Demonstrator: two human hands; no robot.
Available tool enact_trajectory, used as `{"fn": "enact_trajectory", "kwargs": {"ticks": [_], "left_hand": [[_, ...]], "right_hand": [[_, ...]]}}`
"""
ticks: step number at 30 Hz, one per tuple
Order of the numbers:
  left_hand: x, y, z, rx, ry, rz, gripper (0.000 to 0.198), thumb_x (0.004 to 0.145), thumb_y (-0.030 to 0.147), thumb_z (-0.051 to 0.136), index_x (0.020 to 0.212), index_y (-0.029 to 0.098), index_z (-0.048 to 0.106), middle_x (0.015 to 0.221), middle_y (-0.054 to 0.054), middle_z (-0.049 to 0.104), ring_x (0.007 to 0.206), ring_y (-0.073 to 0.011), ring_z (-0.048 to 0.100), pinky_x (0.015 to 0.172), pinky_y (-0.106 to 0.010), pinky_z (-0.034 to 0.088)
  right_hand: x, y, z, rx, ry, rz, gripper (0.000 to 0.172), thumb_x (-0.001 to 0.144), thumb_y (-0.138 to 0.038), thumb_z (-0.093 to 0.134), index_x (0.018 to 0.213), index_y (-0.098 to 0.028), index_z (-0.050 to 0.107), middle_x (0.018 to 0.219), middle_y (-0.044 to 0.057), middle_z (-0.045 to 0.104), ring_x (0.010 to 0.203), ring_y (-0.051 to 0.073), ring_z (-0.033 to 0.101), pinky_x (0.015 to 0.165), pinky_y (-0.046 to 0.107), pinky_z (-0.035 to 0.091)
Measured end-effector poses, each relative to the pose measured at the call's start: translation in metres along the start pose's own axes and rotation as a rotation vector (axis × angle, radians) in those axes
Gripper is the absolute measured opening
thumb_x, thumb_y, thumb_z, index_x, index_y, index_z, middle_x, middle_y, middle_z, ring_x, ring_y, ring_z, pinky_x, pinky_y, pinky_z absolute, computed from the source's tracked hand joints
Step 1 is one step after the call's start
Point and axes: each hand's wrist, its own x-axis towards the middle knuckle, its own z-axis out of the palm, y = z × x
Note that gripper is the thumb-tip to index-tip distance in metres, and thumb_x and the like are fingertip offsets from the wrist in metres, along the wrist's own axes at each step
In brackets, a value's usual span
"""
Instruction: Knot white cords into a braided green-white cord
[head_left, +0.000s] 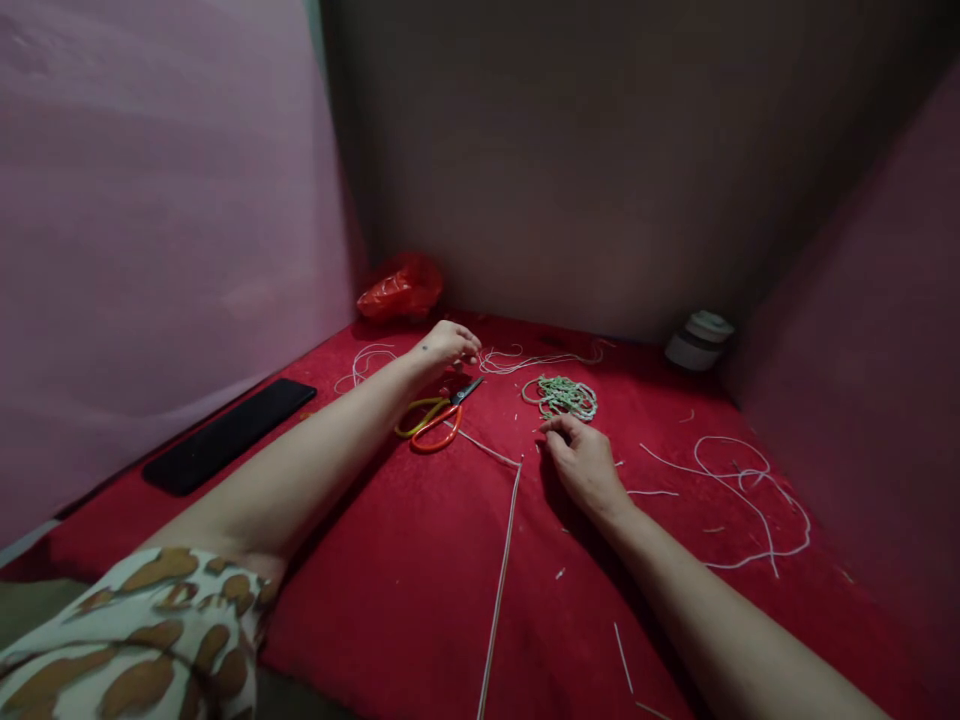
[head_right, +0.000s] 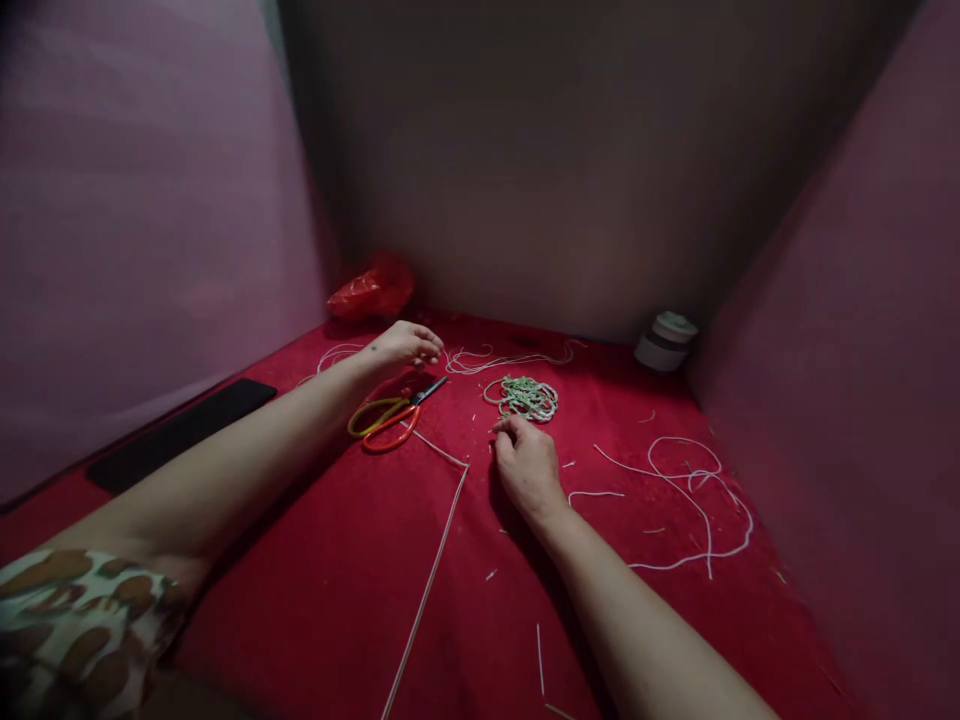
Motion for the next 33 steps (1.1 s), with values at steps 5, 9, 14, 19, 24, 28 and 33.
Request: {"fn": "enact_trajectory", "kwargs": {"ticks": [5,9,14,19,24,28,33], "left_hand": [[-0.006,0.008,0.009,0.013,-0.077,0.048,0.009,0.065,0.001,0.058,0.065,0.010,0.061,0.052,-0.002,0.057,0.049,-0.0089,0.054,0.045,-0.019,0.039],[-0.005,0.006,0.003,0.029,-0.073,0.070,0.008,0.063,0.002,0.059,0.064,0.010,0.061,0.050,-0.002,0.057,0.047,-0.0094,0.053,0.043,-0.019,0.038],[-0.001,0.003,-0.009,0.045,-0.027,0.068,0.008,0.063,0.002,0.058,0.063,0.010,0.060,0.049,-0.001,0.056,0.046,-0.0091,0.053,0.041,-0.018,0.036],[0.000,-0.002,-0.027,0.073,0.046,0.039,0.009,0.062,0.001,0.058,0.062,0.010,0.057,0.047,-0.001,0.054,0.044,-0.0092,0.053,0.039,-0.018,0.035],[0.005,-0.009,-0.041,0.129,0.097,0.009,0.009,0.061,0.003,0.058,0.059,0.012,0.057,0.048,-0.002,0.055,0.047,-0.0112,0.054,0.041,-0.020,0.038],[0.013,-0.011,-0.038,0.237,0.116,0.012,0.009,0.063,0.006,0.055,0.061,0.013,0.059,0.051,-0.003,0.058,0.049,-0.0128,0.057,0.044,-0.021,0.041],[0.024,-0.010,-0.036,0.497,0.215,0.032,0.014,0.063,0.009,0.057,0.075,0.013,0.065,0.062,-0.006,0.063,0.060,-0.0175,0.061,0.056,-0.025,0.046]], "right_hand": [[-0.001,-0.001,0.001,-0.010,-0.009,0.001,0.022,0.073,-0.021,0.044,0.080,-0.016,0.065,0.074,0.004,0.068,0.068,0.016,0.059,0.067,0.025,0.041],[-0.001,-0.001,0.002,-0.010,-0.012,0.008,0.022,0.073,-0.020,0.044,0.078,-0.017,0.065,0.075,0.004,0.068,0.071,0.016,0.060,0.069,0.025,0.042],[-0.001,-0.002,0.002,-0.030,-0.021,0.004,0.024,0.074,-0.021,0.043,0.080,-0.016,0.066,0.076,0.005,0.068,0.071,0.017,0.060,0.068,0.025,0.042],[-0.002,-0.003,0.003,-0.075,-0.027,0.026,0.025,0.073,-0.022,0.044,0.082,-0.017,0.067,0.077,0.005,0.068,0.072,0.017,0.060,0.069,0.025,0.042],[-0.002,-0.005,0.004,-0.109,-0.028,0.025,0.025,0.073,-0.023,0.044,0.082,-0.019,0.067,0.075,0.004,0.068,0.067,0.016,0.059,0.065,0.024,0.041],[-0.003,-0.007,0.003,-0.120,-0.044,0.034,0.025,0.074,-0.023,0.043,0.082,-0.019,0.067,0.077,0.004,0.068,0.067,0.016,0.059,0.064,0.025,0.041],[-0.004,-0.006,0.002,-0.066,-0.064,0.035,0.024,0.074,-0.023,0.043,0.081,-0.019,0.066,0.078,0.004,0.068,0.073,0.018,0.060,0.068,0.026,0.041]]}}
